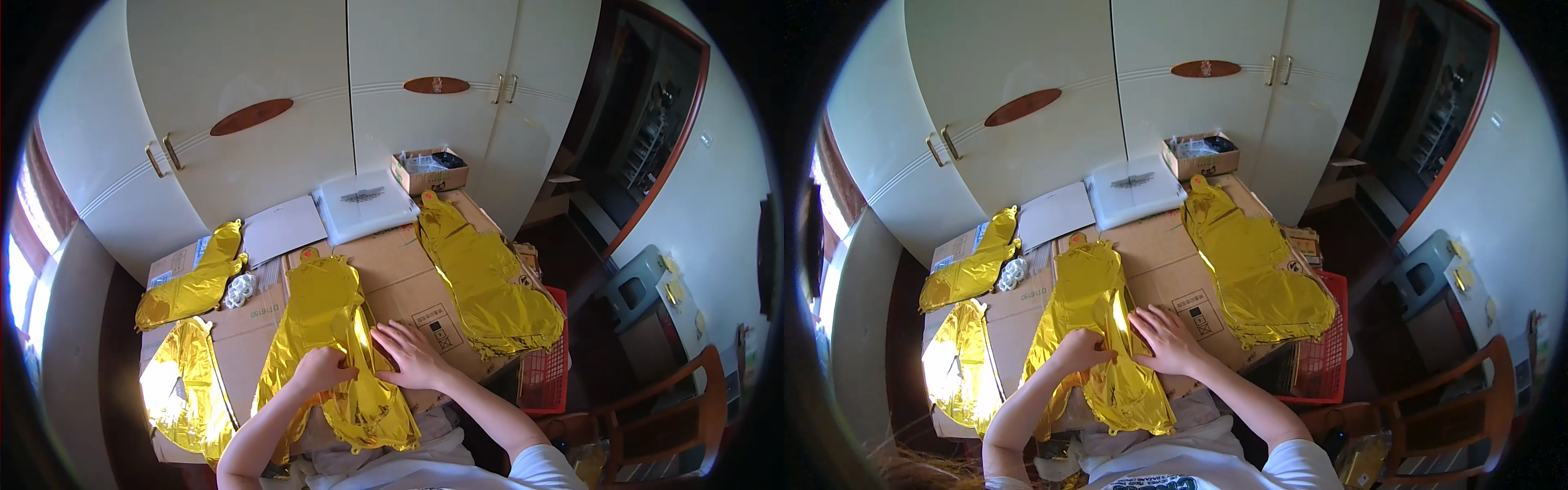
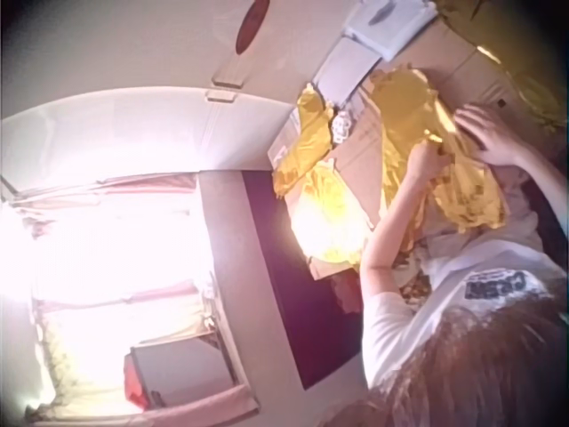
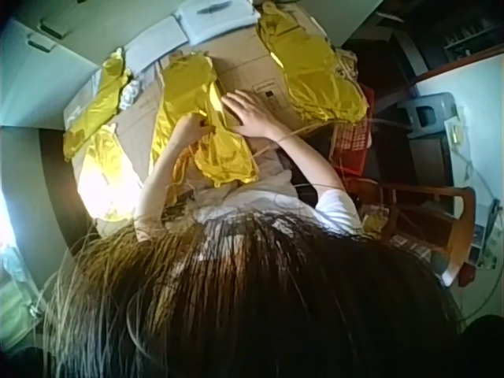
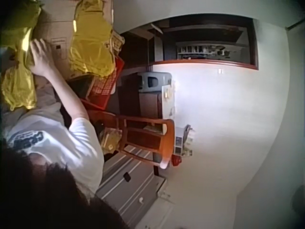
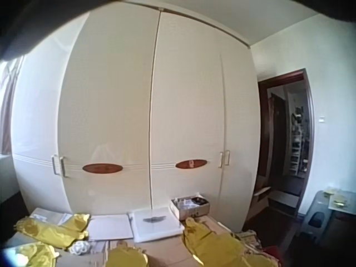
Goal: Folding and organizing deflated gold-colored foil balloons on a cardboard surface.
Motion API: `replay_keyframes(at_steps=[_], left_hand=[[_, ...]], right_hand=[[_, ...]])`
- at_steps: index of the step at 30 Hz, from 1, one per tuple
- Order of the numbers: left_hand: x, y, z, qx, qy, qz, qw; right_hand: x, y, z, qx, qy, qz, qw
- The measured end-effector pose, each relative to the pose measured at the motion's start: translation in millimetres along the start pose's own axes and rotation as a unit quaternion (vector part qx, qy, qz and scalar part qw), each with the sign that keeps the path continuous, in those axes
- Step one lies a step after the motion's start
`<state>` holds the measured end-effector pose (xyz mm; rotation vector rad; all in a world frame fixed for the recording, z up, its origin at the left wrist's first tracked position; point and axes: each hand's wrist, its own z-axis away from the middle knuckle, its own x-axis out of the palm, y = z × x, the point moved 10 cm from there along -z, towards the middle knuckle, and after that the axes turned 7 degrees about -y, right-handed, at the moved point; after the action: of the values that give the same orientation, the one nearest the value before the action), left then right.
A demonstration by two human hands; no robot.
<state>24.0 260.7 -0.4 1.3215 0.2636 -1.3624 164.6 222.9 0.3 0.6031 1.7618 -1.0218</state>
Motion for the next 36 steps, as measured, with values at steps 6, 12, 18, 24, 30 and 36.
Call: replay_keyframes(at_steps=[6,12,18,24,30,36], left_hand=[[-2,-11,1,-0.006,0.009,-0.005,1.000],[2,-15,-1,0.003,0.005,0.006,1.000],[1,-12,-1,0.004,0.004,-0.006,1.000],[0,-10,0,-0.001,0.005,-0.007,1.000],[1,-13,-1,-0.006,0.009,-0.003,1.000],[-18,1,9,-0.057,0.045,-0.098,0.993]], right_hand=[[11,5,1,-0.004,-0.020,0.015,1.000],[-6,3,7,-0.050,0.017,-0.029,0.998],[-23,-12,22,-0.109,0.052,-0.018,0.993],[-21,-26,45,-0.140,0.042,0.008,0.989],[-17,-27,53,-0.132,0.041,0.029,0.990],[-15,-28,56,-0.129,0.033,0.047,0.990]])
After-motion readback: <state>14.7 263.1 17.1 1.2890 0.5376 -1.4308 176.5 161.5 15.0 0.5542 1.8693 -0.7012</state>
